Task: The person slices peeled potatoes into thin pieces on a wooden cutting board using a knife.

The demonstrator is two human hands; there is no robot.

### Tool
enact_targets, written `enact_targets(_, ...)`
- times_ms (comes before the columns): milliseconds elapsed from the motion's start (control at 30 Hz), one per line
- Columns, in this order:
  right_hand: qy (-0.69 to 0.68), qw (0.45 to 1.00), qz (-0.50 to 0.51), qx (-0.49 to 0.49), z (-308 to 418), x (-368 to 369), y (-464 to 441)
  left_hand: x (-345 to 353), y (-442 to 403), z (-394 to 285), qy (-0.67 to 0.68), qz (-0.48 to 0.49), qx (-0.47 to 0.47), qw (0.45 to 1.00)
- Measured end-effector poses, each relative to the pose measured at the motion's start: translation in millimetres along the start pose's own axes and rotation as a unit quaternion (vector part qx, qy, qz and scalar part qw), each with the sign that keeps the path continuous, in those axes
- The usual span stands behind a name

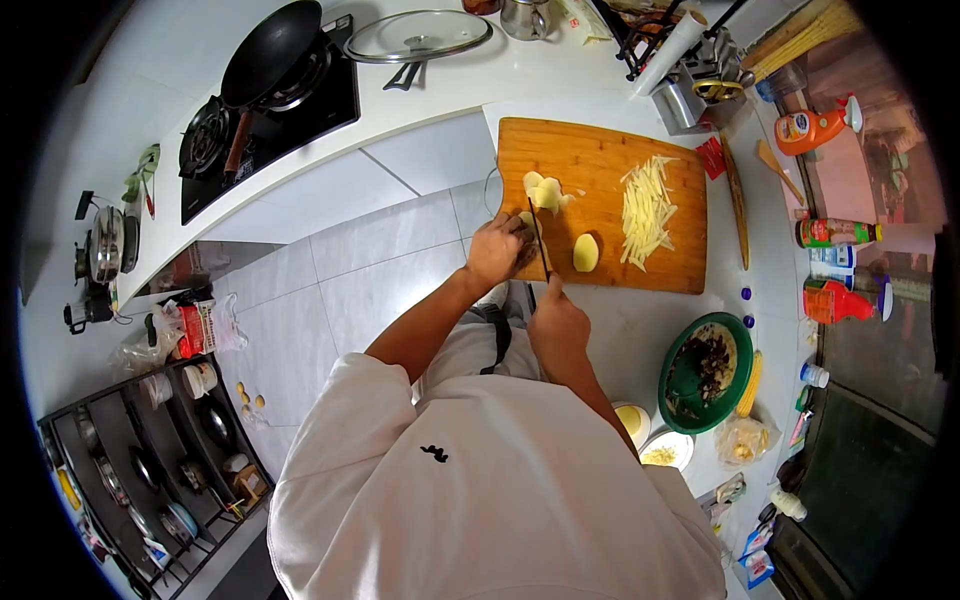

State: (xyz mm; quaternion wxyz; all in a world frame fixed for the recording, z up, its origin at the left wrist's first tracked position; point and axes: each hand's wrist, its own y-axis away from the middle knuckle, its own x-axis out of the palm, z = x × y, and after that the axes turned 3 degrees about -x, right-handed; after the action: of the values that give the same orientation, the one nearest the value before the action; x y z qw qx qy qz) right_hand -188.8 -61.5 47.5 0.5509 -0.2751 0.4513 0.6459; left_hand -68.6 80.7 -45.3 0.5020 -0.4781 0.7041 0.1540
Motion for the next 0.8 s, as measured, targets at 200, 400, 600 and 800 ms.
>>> enact_targets(200,-0.014,1.000,-0.013,0.001,-3,-1,3,-5,-1,-5,0.018,-0.006,-0.006,1.000)
enact_targets(400,-0.008,1.000,-0.010,0.006,-2,-2,3,-5,-2,-6,0.004,-0.026,-0.004,1.000)
enact_targets(600,0.002,0.999,-0.027,-0.019,-10,11,-1,-2,-1,-4,-0.003,-0.036,0.001,0.999)
enact_targets(800,-0.044,0.996,-0.075,0.012,-32,36,-16,-3,2,-2,-0.011,-0.010,0.002,1.000)
